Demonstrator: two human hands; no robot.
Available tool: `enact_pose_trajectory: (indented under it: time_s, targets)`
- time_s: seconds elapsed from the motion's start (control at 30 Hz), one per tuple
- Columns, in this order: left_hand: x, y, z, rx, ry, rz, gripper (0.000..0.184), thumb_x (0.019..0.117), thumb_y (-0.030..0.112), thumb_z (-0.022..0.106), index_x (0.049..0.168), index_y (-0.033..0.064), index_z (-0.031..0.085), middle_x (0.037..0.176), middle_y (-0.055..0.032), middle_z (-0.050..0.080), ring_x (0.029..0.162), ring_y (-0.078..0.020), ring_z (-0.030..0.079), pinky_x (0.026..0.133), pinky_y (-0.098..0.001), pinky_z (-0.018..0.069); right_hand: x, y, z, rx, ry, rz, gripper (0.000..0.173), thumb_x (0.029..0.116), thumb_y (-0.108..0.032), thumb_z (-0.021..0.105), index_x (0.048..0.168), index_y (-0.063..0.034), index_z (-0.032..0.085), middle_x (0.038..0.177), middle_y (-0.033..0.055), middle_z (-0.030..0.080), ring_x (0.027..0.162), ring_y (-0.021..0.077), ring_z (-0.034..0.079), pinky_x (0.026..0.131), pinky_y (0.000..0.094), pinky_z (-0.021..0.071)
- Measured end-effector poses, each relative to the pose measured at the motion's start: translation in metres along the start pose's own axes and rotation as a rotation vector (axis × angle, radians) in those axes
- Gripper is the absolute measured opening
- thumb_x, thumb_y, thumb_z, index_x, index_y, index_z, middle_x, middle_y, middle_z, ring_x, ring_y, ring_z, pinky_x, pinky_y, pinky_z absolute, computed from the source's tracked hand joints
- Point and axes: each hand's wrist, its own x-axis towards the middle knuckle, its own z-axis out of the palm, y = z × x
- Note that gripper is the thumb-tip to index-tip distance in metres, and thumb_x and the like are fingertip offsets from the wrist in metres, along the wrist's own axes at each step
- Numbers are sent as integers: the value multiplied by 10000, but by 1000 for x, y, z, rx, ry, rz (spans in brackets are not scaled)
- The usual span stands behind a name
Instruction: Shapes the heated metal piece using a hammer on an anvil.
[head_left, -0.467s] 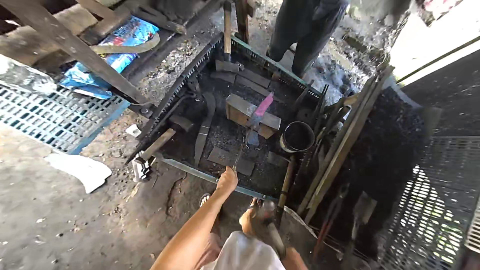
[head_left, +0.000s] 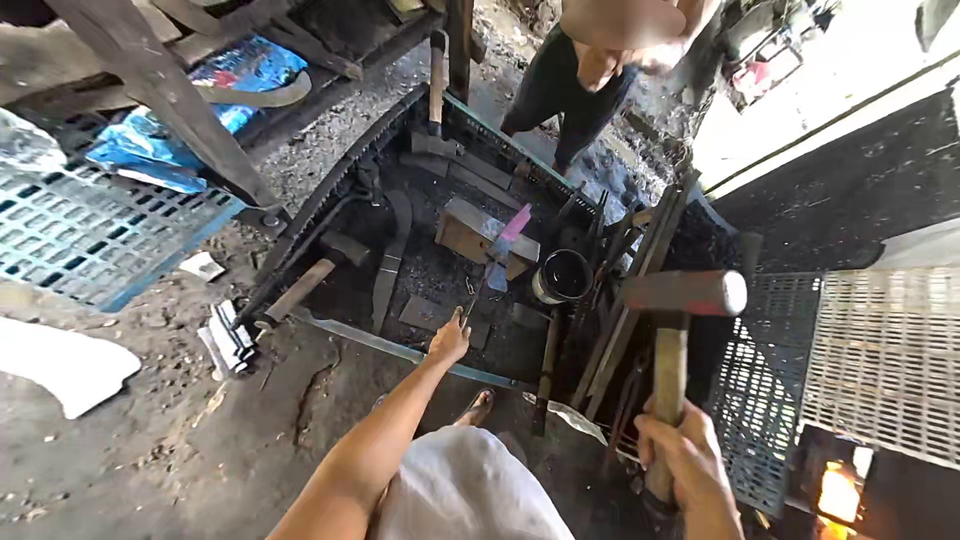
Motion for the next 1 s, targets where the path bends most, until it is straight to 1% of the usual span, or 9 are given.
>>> enact_pose_trajectory:
  time_s: [0.1, 0.2, 0.27, 0.43, 0.57, 0.7, 0.77, 0.9, 1.0]
  targets:
    - [29, -11, -11, 65, -27, 15, 598, 1091, 348, 463, 1640, 202, 280, 1392, -225, 624, 1234, -427, 642, 1021, -645, 504, 1, -42, -5, 36, 85, -109, 319, 776, -90, 698, 1067, -7, 595, 633, 93, 602, 459, 210, 586, 425, 359, 538]
    - [43, -18, -8, 129, -41, -93, 536, 1093, 439, 440, 1463, 53, 474, 1283, -249, 663, 1185, -424, 666, 979, -628, 532, 14, -69, -9, 58, 127, -216, 275, 795, -83, 696, 1044, -20, 597, 632, 71, 600, 456, 194, 586, 429, 341, 549]
    - [56, -24, 3, 145, 0, -148, 530, 1070, 453, 466, 1348, 14, 573, 1206, -253, 690, 1121, -414, 695, 930, -628, 557, 32, -86, -12, 53, 140, -302, 259, 795, -97, 698, 1024, -22, 603, 643, 61, 602, 455, 192, 586, 424, 348, 556]
    - [58, -28, 15, 179, 38, -215, 491, 1043, 415, 492, 1317, 17, 584, 1173, -238, 703, 1077, -393, 714, 891, -614, 580, 96, -104, -2, 28, 178, -409, 333, 828, -82, 690, 1130, -22, 560, 664, 40, 613, 477, 166, 612, 450, 325, 578]
    - [38, -6, 7, 228, 7, -244, 511, 1074, 423, 445, 1348, 11, 571, 1201, -241, 695, 1099, -402, 703, 920, -613, 566, 196, -51, 70, -1, 118, -373, 372, 896, -68, 681, 1235, 5, 546, 740, 88, 646, 523, 199, 637, 493, 376, 598]
    - [26, 4, 21, 216, 2, -290, 507, 1089, 434, 436, 1373, 27, 542, 1178, -241, 691, 1065, -403, 707, 909, -606, 568, 321, 71, 201, -192, -23, -16, 471, 916, -148, 689, 1338, -15, 530, 917, 201, 681, 688, 315, 689, 633, 524, 609]
    - [12, 6, 28, 186, 14, -275, 497, 1079, 429, 478, 1383, 39, 526, 1136, -230, 699, 1018, -398, 715, 876, -600, 576, 341, 83, 225, -220, -116, 131, 416, 883, -165, 696, 1251, -12, 575, 824, 185, 672, 613, 303, 669, 563, 500, 586]
    - [-17, 26, 12, 197, -39, -170, 639, 1084, 411, 459, 1620, 124, 263, 1317, -241, 644, 1113, -420, 690, 923, -623, 556, 286, -45, 136, 44, -126, -66, 339, 862, -45, 670, 1171, 19, 546, 672, 75, 602, 492, 178, 601, 466, 354, 567]
    - [-10, 17, 17, 236, 17, -166, 614, 1092, 441, 449, 1569, 79, 312, 1219, -253, 679, 1062, -419, 713, 887, -614, 577, 232, -115, 62, 4, -19, -344, 398, 851, -63, 696, 1219, -15, 552, 733, 61, 634, 511, 171, 622, 474, 353, 587]
